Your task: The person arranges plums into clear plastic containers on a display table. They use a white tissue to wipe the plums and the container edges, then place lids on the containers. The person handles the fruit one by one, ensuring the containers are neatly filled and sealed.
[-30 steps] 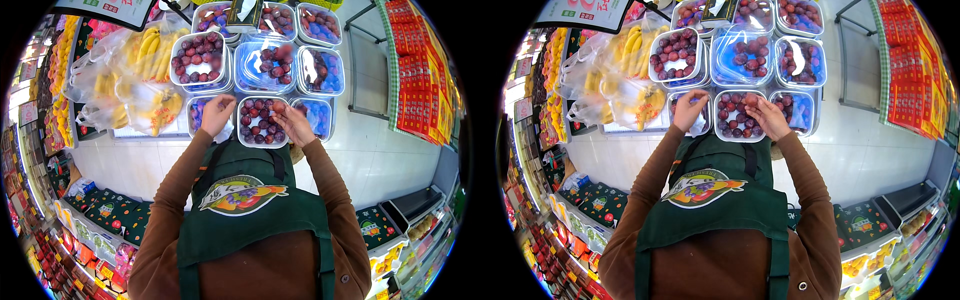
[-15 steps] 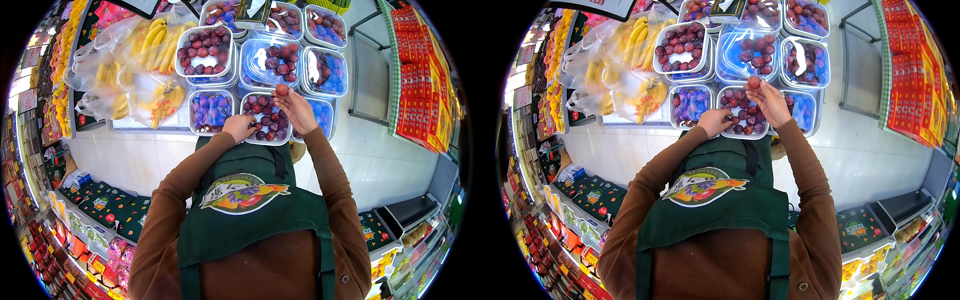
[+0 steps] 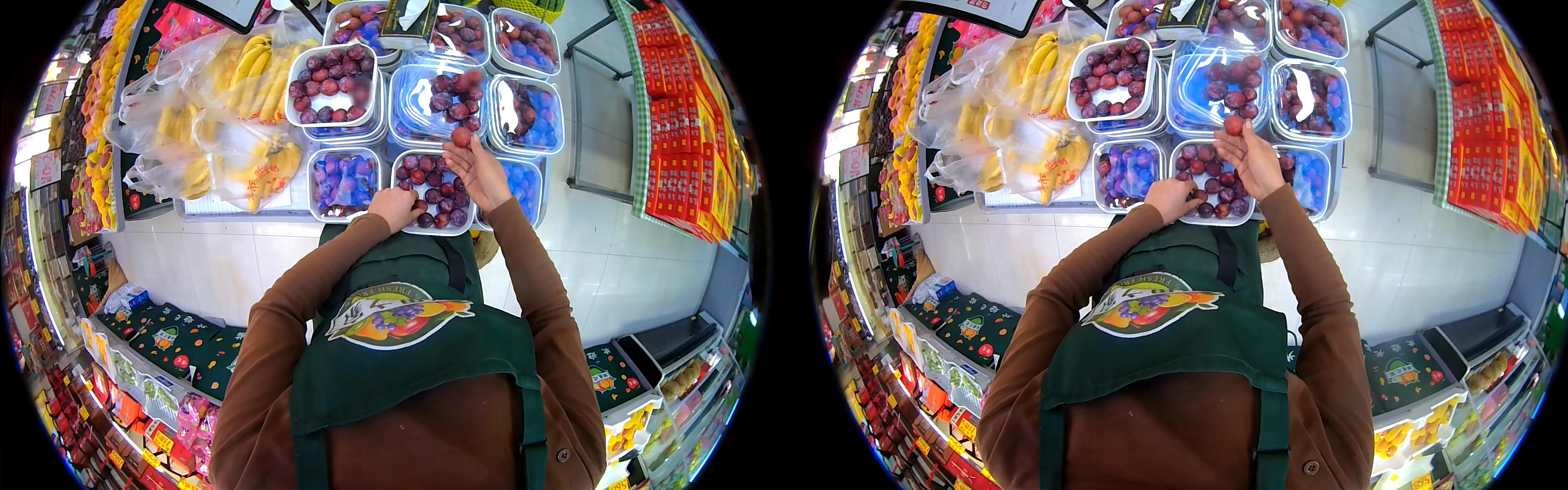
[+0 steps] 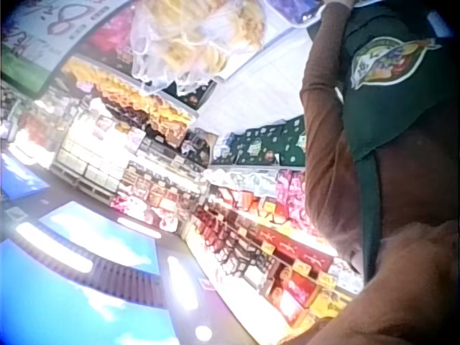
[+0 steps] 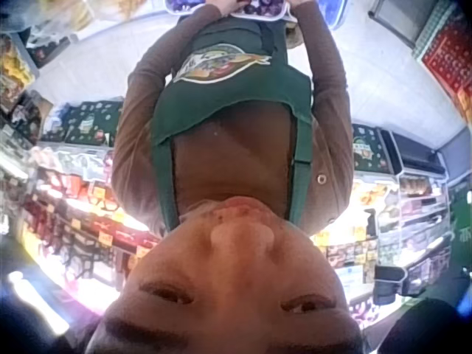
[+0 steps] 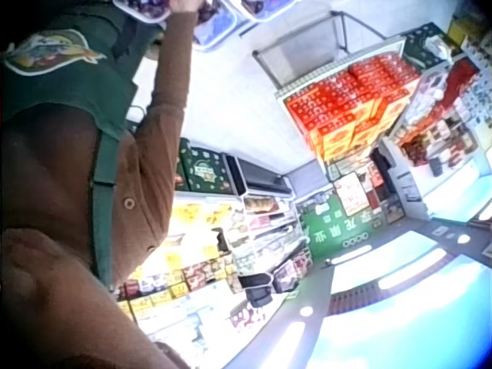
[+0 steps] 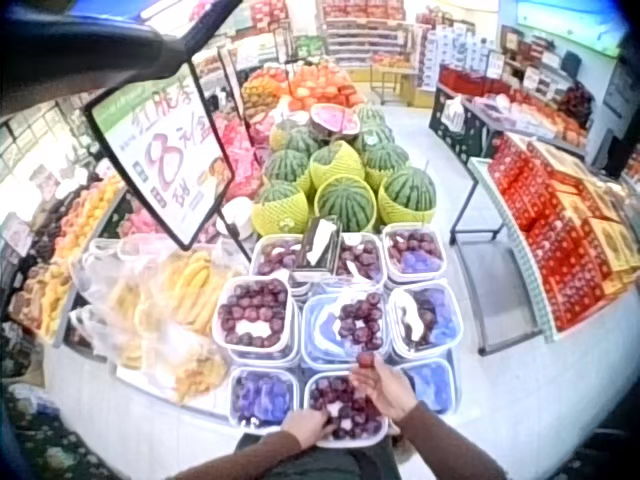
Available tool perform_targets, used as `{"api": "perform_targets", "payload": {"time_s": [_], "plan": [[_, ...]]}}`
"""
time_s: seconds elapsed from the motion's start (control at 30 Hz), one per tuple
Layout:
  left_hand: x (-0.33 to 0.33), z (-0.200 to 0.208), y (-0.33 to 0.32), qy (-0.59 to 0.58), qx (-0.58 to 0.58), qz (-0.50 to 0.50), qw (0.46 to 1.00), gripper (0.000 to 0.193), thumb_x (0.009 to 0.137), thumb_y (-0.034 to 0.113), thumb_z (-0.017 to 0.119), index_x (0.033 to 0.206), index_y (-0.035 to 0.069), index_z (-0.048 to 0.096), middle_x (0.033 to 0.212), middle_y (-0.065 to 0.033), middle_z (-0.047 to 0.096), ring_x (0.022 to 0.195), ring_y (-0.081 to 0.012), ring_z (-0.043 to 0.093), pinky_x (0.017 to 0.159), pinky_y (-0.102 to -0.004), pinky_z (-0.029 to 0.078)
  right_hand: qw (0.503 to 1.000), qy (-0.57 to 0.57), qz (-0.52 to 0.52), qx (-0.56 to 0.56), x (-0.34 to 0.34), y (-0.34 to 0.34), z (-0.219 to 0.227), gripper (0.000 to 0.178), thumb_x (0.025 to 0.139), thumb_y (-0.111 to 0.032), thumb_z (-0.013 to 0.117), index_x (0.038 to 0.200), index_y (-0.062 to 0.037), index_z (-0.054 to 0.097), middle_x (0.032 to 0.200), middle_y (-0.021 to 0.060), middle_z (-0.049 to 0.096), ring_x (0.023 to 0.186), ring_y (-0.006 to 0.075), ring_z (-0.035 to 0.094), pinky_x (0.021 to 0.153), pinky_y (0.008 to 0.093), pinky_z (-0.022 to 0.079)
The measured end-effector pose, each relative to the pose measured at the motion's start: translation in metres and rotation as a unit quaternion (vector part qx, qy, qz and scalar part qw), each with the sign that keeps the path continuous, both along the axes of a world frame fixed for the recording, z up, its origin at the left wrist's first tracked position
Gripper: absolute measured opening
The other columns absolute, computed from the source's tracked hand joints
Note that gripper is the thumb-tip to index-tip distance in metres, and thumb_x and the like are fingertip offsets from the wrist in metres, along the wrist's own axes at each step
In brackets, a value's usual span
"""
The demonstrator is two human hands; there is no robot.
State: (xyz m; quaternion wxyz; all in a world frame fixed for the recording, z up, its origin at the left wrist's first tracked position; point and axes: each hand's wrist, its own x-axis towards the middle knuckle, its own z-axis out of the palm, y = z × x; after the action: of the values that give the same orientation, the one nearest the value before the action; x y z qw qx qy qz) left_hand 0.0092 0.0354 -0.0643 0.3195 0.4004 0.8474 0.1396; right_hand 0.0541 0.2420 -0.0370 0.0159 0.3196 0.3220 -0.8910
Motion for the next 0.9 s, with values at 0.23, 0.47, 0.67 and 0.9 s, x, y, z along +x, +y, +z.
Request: {"api": "perform_targets", "payload": {"time_s": [0.23,0.47,0.67,0.9], "plan": [[0.0,0.001,-0.003,-0.003,-0.01,-0.001,1.0,0.027,0.083,0.035,0.066,0.088,0.009,0.068,0.08,-0.0137,0.069,0.075,-0.0327,0.068,0.068,-0.0452,0.054,1.0,-0.003,-0.009,0.006,-0.014,-0.001,0.002,0.045,0.102,-0.036,0.046,0.121,0.0043,0.052,0.111,0.018,0.065,0.099,0.0214,0.065,0.086,0.0301,0.054],[0.001,0.0,-0.004,-0.003,-0.002,0.0,1.0,0.025,0.083,0.034,0.066,0.088,0.009,0.068,0.08,-0.0131,0.069,0.076,-0.0325,0.068,0.068,-0.0451,0.054,0.999,0.039,-0.022,0.032,-0.021,0.004,0.002,0.038,0.101,-0.03,0.048,0.127,-0.0028,0.052,0.104,0.0148,0.066,0.093,0.0193,0.066,0.082,0.0305,0.056],[0.001,0.001,-0.004,0.002,-0.007,-0.002,1.0,0.025,0.083,0.033,0.065,0.088,0.008,0.068,0.079,-0.0137,0.069,0.075,-0.0329,0.068,0.068,-0.0455,0.054,0.997,0.061,-0.01,0.052,-0.018,0.0,0.013,0.035,0.098,-0.02,0.056,0.129,-0.0032,0.051,0.106,0.0142,0.066,0.094,0.0196,0.067,0.083,0.0286,0.056],[0.001,0.001,-0.004,-0.001,-0.006,0.001,1.0,0.025,0.083,0.033,0.064,0.09,0.009,0.068,0.079,-0.0139,0.069,0.075,-0.0332,0.068,0.068,-0.046,0.054,0.996,0.066,-0.014,0.053,-0.018,-0.003,0.018,0.039,0.096,-0.011,0.057,0.131,0.0028,0.047,0.111,0.0201,0.064,0.101,0.025,0.066,0.089,0.0325,0.056]]}}
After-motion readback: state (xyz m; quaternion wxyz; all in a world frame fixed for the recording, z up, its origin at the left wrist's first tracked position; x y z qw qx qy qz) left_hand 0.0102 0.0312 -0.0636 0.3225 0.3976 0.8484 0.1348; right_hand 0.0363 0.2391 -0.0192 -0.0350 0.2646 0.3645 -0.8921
